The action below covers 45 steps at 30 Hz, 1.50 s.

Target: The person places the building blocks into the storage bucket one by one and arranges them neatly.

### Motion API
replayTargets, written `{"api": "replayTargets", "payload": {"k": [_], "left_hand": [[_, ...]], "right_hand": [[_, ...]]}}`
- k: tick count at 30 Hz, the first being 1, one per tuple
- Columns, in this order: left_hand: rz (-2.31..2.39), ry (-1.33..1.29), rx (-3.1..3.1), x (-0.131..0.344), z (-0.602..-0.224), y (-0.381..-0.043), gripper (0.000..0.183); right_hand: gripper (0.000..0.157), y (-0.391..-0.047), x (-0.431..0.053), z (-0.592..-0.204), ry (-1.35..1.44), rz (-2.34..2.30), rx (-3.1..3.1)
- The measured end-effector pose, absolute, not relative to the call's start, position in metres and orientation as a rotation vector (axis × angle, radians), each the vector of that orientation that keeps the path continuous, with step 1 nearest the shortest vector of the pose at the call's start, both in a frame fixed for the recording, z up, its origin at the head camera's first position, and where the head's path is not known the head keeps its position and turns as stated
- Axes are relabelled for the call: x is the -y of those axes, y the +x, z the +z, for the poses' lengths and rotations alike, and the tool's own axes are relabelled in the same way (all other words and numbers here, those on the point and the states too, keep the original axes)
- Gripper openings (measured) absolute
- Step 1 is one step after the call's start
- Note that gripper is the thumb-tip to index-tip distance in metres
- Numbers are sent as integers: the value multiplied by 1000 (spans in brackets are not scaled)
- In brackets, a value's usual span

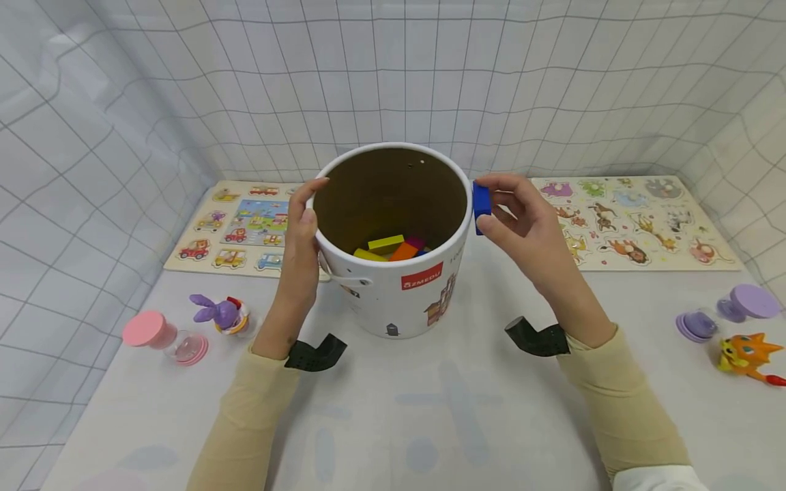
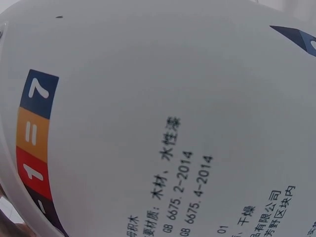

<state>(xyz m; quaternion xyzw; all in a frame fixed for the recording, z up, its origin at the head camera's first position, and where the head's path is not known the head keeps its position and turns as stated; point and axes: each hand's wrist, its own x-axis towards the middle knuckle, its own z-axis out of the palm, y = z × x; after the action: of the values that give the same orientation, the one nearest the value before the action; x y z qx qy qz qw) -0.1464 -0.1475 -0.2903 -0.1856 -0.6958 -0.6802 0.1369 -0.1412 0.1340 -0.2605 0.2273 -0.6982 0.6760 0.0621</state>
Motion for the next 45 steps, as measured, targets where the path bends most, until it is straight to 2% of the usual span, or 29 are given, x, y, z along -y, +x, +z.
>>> {"api": "replayTargets", "payload": {"k": [11, 25, 45], "left_hand": [[-1981, -557, 1984, 146, -291, -147, 46], [-2004, -523, 2017, 146, -288, -145, 46], [-1990, -543, 2010, 145, -288, -145, 46]], "right_hand": [[44, -132, -126, -257, 704, 1993, 1982], [40, -108, -106, -232, 753, 1398, 2231], [44, -109, -107, -232, 745, 1427, 2258]]}}
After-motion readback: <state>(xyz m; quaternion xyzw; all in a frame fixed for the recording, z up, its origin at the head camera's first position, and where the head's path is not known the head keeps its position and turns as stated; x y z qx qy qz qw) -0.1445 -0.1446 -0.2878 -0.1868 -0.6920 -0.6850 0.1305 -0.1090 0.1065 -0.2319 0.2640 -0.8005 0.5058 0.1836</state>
